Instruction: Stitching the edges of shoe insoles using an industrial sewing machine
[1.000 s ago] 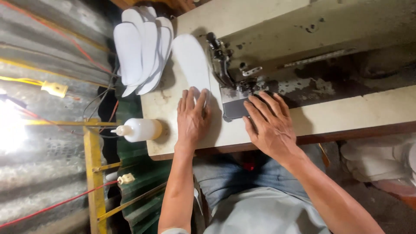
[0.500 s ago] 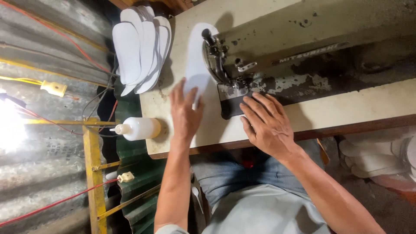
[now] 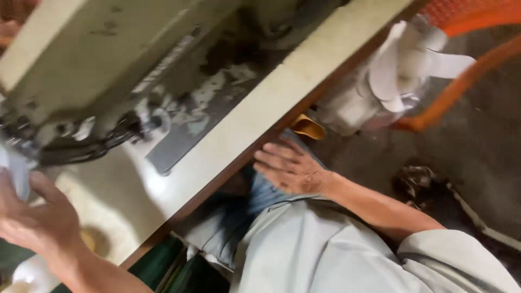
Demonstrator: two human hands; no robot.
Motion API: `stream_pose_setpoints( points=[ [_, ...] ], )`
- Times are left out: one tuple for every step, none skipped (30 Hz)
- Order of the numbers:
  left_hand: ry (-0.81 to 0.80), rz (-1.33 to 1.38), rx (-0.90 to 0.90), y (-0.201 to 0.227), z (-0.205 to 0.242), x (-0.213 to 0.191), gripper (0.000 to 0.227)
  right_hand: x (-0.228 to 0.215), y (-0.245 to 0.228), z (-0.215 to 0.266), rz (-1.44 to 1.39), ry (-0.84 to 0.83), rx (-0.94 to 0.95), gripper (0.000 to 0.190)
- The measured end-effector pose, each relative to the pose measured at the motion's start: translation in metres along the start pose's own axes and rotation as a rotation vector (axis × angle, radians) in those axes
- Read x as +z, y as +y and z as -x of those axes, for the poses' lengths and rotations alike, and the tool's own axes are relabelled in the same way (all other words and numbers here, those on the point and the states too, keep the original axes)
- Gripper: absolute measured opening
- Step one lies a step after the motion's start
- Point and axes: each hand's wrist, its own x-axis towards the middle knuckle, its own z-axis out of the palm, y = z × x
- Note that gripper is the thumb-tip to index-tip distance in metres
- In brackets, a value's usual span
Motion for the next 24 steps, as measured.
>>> stream_pose_setpoints(
  points=[
    [-0.096, 0.196, -0.006, 0.021, 0.001, -0.008, 0.029, 0.005, 0.010, 0.020, 0.046, 0.060, 0.081, 0.042],
    [-0.194, 0.405, -0.005, 0.040, 0.002, -0.017, 0.039, 0.010, 0.018, 0.040, 0.094, 0.121, 0.161, 0.041],
    [-0.200, 0.418, -0.003, 0.042, 0.014, -0.003, 0.039, 0.007, 0.032, 0.054, 0.101, 0.112, 0.171, 0.041],
    [-0.133, 0.469, 0.085, 0.044, 0.027, 0.011, 0.019, 0.004, 0.045, 0.067, 0.121, 0.168, 0.404, 0.038],
    [-0.058, 0.519, 0.169, 0.046, 0.039, 0.026, 0.041, 0.001, 0.060, 0.079, 0.146, 0.228, 0.632, 0.040],
    [-0.057, 0.531, 0.168, 0.054, 0.042, 0.028, 0.041, -0.008, 0.075, 0.095, 0.158, 0.224, 0.635, 0.040],
    [-0.053, 0.448, 0.137, 0.061, 0.047, 0.027, 0.041, -0.016, 0.089, 0.110, 0.179, 0.200, 0.820, 0.041],
    [-0.049, 0.365, 0.106, 0.067, 0.052, 0.026, 0.045, -0.025, 0.104, 0.124, 0.200, 0.175, 1.004, 0.042],
    [-0.053, 0.366, 0.098, 0.068, 0.052, 0.027, 0.045, -0.033, 0.117, 0.130, 0.202, 0.167, 1.001, 0.042],
    [-0.035, 0.414, 0.089, 0.068, 0.053, 0.029, 0.045, -0.041, 0.129, 0.134, 0.242, 0.123, 1.124, 0.045],
    [-0.013, 0.458, 0.078, 0.068, 0.054, 0.029, 0.045, -0.049, 0.143, 0.138, 0.279, 0.079, 1.243, 0.047],
    [-0.015, 0.455, 0.069, 0.067, 0.057, 0.033, 0.045, -0.050, 0.161, 0.155, 0.279, 0.072, 1.236, 0.047],
    [-0.017, 0.450, 0.059, 0.065, 0.060, 0.037, 0.042, -0.050, 0.181, 0.171, 0.302, 0.008, 1.363, 0.060],
    [-0.019, 0.446, 0.049, 0.063, 0.062, 0.041, 0.040, -0.051, 0.201, 0.186, 0.326, -0.058, 1.488, 0.074],
    [-0.016, 0.441, 0.041, 0.064, 0.064, 0.037, 0.040, -0.056, 0.202, 0.180, 0.326, -0.059, 1.478, 0.074],
    [-0.096, 0.406, -0.028, 0.065, 0.066, 0.033, 0.037, -0.060, 0.203, 0.173, 0.205, -0.060, 1.642, 0.080],
    [-0.177, 0.371, -0.095, 0.066, 0.068, 0.030, 0.048, -0.065, 0.203, 0.167, 0.077, -0.061, 1.803, 0.088],
    [-0.174, 0.367, -0.102, 0.066, 0.066, 0.028, 0.048, -0.067, 0.198, 0.157, 0.077, -0.063, 1.795, 0.088],
    [-0.177, 0.384, -0.088, 0.066, 0.065, 0.027, 0.044, -0.070, 0.192, 0.148, 0.037, -0.024, 1.796, 0.087],
    [-0.180, 0.401, -0.074, 0.067, 0.064, 0.026, 0.040, -0.072, 0.186, 0.139, -0.004, 0.014, 1.796, 0.087],
    [-0.179, 0.398, -0.078, 0.069, 0.061, 0.022, 0.040, -0.071, 0.186, 0.138, -0.005, 0.011, 1.791, 0.087],
    [-0.164, 0.428, -0.084, 0.072, 0.059, 0.018, 0.039, -0.069, 0.185, 0.136, -0.064, 0.089, 1.759, 0.082],
    [-0.147, 0.462, -0.083, 0.075, 0.055, 0.015, 0.039, -0.068, 0.184, 0.137, -0.121, 0.171, 1.728, 0.079],
    [-0.145, 0.461, -0.082, 0.075, 0.056, 0.016, 0.039, -0.073, 0.176, 0.128, -0.123, 0.173, 1.727, 0.079]
  ],
)
